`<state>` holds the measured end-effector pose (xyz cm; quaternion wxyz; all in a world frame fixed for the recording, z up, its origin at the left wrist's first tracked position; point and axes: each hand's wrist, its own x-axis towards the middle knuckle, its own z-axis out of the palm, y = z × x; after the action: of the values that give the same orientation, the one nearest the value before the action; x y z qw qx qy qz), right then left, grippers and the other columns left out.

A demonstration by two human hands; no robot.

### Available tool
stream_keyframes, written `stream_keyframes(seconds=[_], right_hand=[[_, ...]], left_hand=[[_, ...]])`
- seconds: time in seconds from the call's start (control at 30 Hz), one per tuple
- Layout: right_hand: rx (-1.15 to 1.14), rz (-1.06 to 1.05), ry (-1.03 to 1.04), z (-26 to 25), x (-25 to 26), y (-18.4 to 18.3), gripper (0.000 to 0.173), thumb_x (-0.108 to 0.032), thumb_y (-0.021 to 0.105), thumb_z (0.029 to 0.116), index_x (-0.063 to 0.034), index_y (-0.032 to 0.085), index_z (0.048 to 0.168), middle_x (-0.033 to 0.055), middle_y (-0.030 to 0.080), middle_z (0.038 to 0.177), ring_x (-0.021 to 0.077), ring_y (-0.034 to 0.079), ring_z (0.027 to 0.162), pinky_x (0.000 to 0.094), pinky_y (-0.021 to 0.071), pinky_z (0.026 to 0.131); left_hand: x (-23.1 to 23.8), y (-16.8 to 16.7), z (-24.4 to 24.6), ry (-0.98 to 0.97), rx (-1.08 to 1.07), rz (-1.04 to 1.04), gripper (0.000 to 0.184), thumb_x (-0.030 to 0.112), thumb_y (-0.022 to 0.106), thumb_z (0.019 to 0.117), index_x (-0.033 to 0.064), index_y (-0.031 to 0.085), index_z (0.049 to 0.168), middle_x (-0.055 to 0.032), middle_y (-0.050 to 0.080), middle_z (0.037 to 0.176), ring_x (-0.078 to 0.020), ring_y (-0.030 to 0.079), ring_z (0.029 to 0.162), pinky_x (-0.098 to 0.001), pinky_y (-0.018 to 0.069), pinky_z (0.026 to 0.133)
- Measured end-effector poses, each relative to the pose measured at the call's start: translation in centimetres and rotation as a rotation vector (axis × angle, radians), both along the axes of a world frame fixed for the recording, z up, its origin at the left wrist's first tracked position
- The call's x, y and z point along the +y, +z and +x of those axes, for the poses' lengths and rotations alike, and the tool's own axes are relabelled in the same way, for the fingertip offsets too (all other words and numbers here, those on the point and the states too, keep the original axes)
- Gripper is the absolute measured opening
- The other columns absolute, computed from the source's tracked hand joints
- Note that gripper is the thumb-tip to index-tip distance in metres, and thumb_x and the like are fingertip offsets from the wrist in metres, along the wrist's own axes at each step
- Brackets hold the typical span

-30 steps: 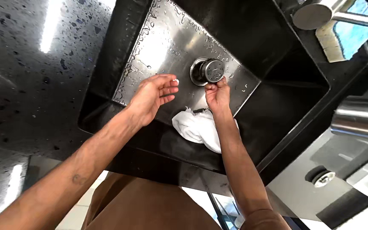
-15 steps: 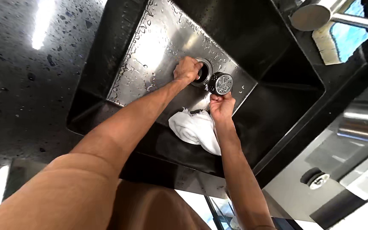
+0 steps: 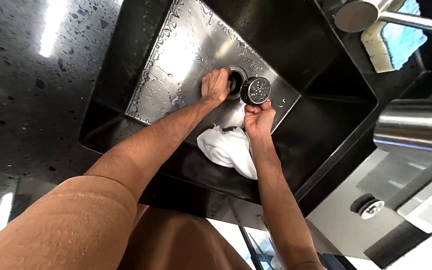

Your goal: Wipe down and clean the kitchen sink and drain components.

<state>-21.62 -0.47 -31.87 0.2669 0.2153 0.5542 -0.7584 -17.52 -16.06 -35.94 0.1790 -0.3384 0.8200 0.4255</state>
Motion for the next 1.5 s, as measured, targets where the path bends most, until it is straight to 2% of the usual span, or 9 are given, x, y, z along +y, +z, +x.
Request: stream_keyframes(seconds=[0.13, 0.33, 0.67, 0.9, 1.17, 1.27, 1.33, 1.4, 1.5], right_hand=[[-0.056, -0.115, -0.018, -0.2, 0.0, -0.4, 0.020, -0.015, 0.029, 0.1088, -0.0167, 0.049, 0.107, -0.0033, 0.053, 0.075, 0.0056, 0.048, 0.055, 0.0206, 0.0446, 0.054], [-0.041, 0.371, 0.030, 0.7, -0.9, -4.2, 0.009, -0.011, 0.049, 0.1062, -0.0127, 0.041, 0.106, 0.0012, 0.047, 0.079, 0.0102, 0.046, 0.056, 0.0276, 0.0490, 0.055], [1.020, 0.536, 0.852, 4.3, -1.4, 8.1, 0.026, -0.017, 0.056, 0.1061, -0.0021, 0.060, 0.126, 0.0112, 0.072, 0.114, 0.0158, 0.072, 0.083, 0.0343, 0.0632, 0.072], [1.143, 0.741, 0.203, -5.5, -1.8, 14.7, 0.038, -0.027, 0.040, 0.1102, -0.0038, 0.032, 0.140, 0.0015, 0.056, 0.091, 0.0072, 0.054, 0.055, 0.0269, 0.0526, 0.049], [1.111, 0.494, 0.234, -9.6, -4.6, 15.1, 0.022, -0.014, 0.042, 0.1108, 0.0007, 0.046, 0.128, 0.0032, 0.064, 0.081, 0.0098, 0.054, 0.048, 0.0262, 0.0484, 0.039], [0.762, 0.811, 0.622, -3.6, 0.2, 14.4, 0.072, -0.021, 0.061, 0.1011, 0.0035, 0.019, 0.155, 0.0111, 0.060, 0.124, 0.0182, 0.067, 0.091, 0.0380, 0.0610, 0.079], [0.594, 0.994, 1.190, 1.5, 6.2, 11.2, 0.096, -0.042, 0.086, 0.0796, -0.0035, 0.038, 0.152, 0.0170, 0.055, 0.145, 0.0301, 0.057, 0.130, 0.0564, 0.0458, 0.110], [0.445, 1.107, 1.716, 5.4, 10.7, 6.8, 0.121, -0.067, 0.086, 0.0664, -0.0202, 0.029, 0.163, 0.0169, 0.038, 0.162, 0.0426, 0.034, 0.149, 0.0755, 0.0225, 0.116], [0.454, 1.264, 1.706, 6.5, 13.1, 2.9, 0.084, -0.036, 0.086, 0.0772, -0.0189, 0.050, 0.151, 0.0192, 0.059, 0.142, 0.0439, 0.058, 0.127, 0.0680, 0.0431, 0.104]], left_hand=[[-1.1, 1.4, 0.7, -0.052, 0.047, 0.076, 0.074, 0.004, 0.071, 0.0773, 0.0166, 0.050, 0.147, -0.0092, 0.068, 0.131, -0.0373, 0.065, 0.117, -0.0646, 0.0508, 0.089], [-3.4, 3.8, 4.4, 0.438, 0.119, 0.317, 0.040, 0.009, 0.060, 0.0910, 0.0140, 0.064, 0.131, -0.0022, 0.074, 0.114, -0.0215, 0.070, 0.102, -0.0508, 0.0556, 0.085], [-3.4, 9.3, 5.5, 0.662, 0.188, 1.414, 0.063, 0.063, 0.041, 0.1030, 0.0150, 0.052, 0.142, -0.0112, 0.066, 0.126, -0.0270, 0.068, 0.109, -0.0480, 0.0590, 0.090], [-3.4, 11.2, 5.4, 0.704, 0.266, 1.493, 0.055, 0.055, 0.044, 0.1049, 0.0138, 0.054, 0.141, -0.0120, 0.064, 0.131, -0.0288, 0.066, 0.116, -0.0488, 0.0569, 0.095], [-2.5, 12.0, 6.5, 0.756, 0.299, 1.550, 0.056, 0.054, 0.041, 0.1061, 0.0127, 0.052, 0.142, -0.0137, 0.062, 0.134, -0.0302, 0.065, 0.118, -0.0493, 0.0562, 0.096], [-2.2, 11.6, 6.8, 0.867, 0.266, 1.511, 0.057, 0.055, 0.046, 0.1038, 0.0139, 0.051, 0.143, -0.0139, 0.061, 0.135, -0.0312, 0.065, 0.117, -0.0499, 0.0571, 0.095], [-2.5, 11.5, 6.6, 0.933, 0.234, 1.475, 0.060, 0.057, 0.050, 0.1017, 0.0157, 0.049, 0.146, -0.0131, 0.059, 0.138, -0.0318, 0.064, 0.120, -0.0504, 0.0566, 0.097], [-2.3, 11.7, 6.6, 0.971, 0.196, 1.445, 0.061, 0.057, 0.052, 0.1009, 0.0165, 0.047, 0.146, -0.0127, 0.059, 0.139, -0.0316, 0.063, 0.120, -0.0499, 0.0566, 0.097], [-2.1, 11.9, 6.3, 0.984, 0.176, 1.415, 0.059, 0.055, 0.053, 0.1008, 0.0160, 0.048, 0.145, -0.0134, 0.060, 0.137, -0.0314, 0.064, 0.119, -0.0496, 0.0567, 0.096]])
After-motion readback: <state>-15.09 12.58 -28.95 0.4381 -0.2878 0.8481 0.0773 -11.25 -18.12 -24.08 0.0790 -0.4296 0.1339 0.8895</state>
